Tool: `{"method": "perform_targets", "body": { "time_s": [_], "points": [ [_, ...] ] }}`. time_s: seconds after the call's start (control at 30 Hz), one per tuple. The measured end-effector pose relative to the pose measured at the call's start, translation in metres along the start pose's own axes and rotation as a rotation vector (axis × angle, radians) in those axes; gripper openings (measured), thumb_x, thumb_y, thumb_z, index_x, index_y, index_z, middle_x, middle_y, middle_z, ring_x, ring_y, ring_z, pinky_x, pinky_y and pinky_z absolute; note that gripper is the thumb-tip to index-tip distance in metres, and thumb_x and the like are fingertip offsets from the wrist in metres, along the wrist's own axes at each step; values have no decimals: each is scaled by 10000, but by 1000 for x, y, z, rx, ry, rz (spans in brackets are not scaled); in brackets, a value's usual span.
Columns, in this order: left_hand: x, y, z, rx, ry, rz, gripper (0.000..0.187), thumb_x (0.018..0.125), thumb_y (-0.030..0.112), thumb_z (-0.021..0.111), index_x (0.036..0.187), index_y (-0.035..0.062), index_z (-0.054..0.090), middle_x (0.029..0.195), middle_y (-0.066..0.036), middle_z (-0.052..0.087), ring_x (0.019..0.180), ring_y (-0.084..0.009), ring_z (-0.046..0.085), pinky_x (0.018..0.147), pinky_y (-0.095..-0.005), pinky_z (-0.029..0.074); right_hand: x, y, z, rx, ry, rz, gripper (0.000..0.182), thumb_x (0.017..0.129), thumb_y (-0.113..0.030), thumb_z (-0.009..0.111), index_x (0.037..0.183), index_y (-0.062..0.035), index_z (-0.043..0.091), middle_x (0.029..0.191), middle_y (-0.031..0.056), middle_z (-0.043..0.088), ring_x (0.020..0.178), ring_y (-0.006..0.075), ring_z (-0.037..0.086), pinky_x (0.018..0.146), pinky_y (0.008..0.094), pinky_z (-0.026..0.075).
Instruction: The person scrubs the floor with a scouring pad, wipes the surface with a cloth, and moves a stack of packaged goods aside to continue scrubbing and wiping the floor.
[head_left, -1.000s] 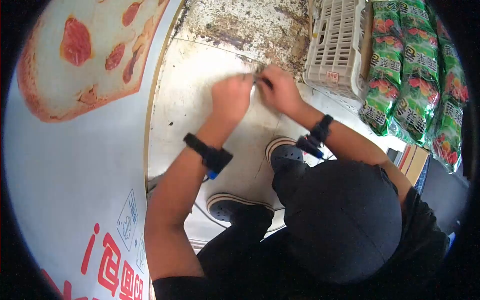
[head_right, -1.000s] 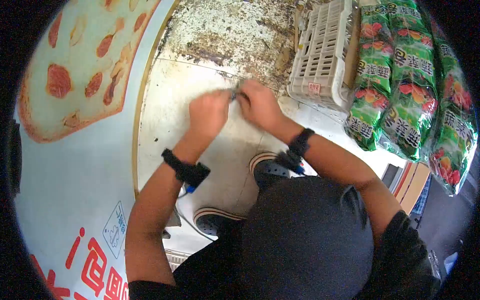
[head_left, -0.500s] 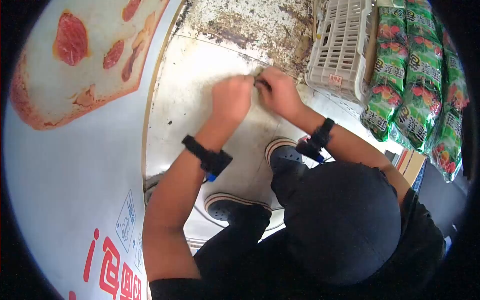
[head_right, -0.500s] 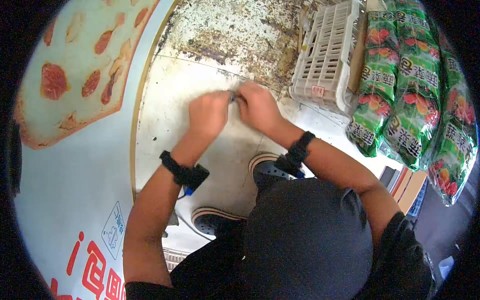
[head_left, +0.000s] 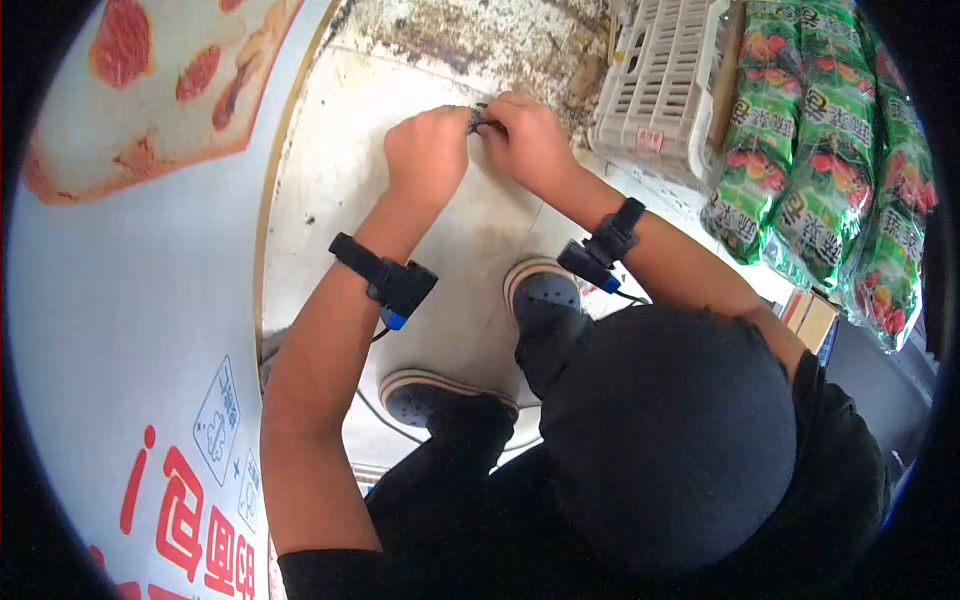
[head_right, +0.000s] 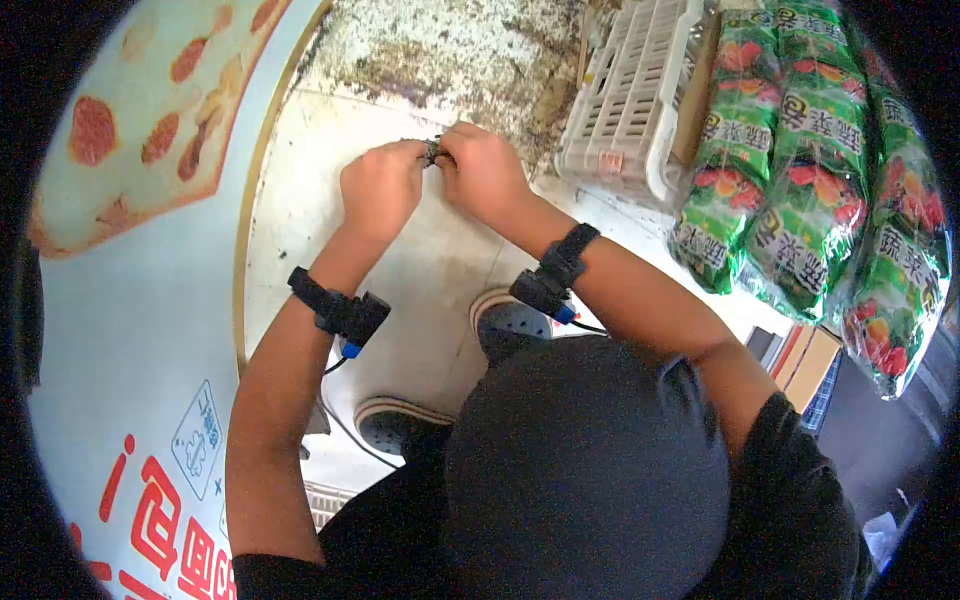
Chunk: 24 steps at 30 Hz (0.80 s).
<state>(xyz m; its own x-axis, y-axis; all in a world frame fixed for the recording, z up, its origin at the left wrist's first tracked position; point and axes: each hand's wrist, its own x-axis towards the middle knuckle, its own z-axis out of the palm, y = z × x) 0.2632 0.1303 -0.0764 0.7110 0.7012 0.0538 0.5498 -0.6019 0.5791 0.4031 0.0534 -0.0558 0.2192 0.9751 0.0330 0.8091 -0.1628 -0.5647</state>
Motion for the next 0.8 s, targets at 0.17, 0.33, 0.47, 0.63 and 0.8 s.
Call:
{"method": "perform_targets", "body": {
  "time_s": [0.17, 0.33, 0.47, 0.63, 0.8],
  "points": [
    [23, -4, -6, 86, 105, -47, 136, 818, 132, 617, 901, 158, 722, 803, -102, 697, 703, -309, 675, 594, -426, 529, 34, 8, 10, -61, 97, -61, 63, 784, -74, 630, 771, -14, 645, 835, 160, 632, 788, 386, 635, 726, 478, 525],
    [46, -17, -14, 92, 144, -77, 120, 827, 151, 626, 879, 152, 735, 793, -119, 697, 727, -314, 681, 604, -431, 533, 45, 9, 5, -76, 87, -105, 70, 790, -85, 622, 798, -24, 656, 849, 167, 631, 806, 388, 629, 722, 485, 516],
    [-12, -3, 1, -142, 47, -57, 119, 826, 159, 645, 888, 156, 746, 808, -127, 696, 734, -319, 677, 612, -422, 529, -9, -9, -1, -12, 10, -7, 70, 799, -82, 614, 819, -19, 638, 847, 170, 620, 813, 388, 617, 720, 487, 504],
    [34, -12, -12, 33, 30, -87, 89, 829, 180, 645, 853, 150, 725, 807, -121, 698, 729, -325, 678, 614, -424, 532, 29, 7, 8, -80, 64, -109, 48, 803, -59, 604, 814, -18, 626, 861, 184, 619, 810, 408, 607, 710, 497, 497],
    [46, -15, -12, -5, 35, -141, 98, 824, 190, 646, 875, 171, 727, 803, -123, 701, 727, -337, 679, 635, -456, 536, 40, 3, 1, -53, 86, -124, 40, 804, -52, 593, 805, -17, 611, 847, 186, 596, 792, 408, 604, 685, 491, 496]
  ]
}}
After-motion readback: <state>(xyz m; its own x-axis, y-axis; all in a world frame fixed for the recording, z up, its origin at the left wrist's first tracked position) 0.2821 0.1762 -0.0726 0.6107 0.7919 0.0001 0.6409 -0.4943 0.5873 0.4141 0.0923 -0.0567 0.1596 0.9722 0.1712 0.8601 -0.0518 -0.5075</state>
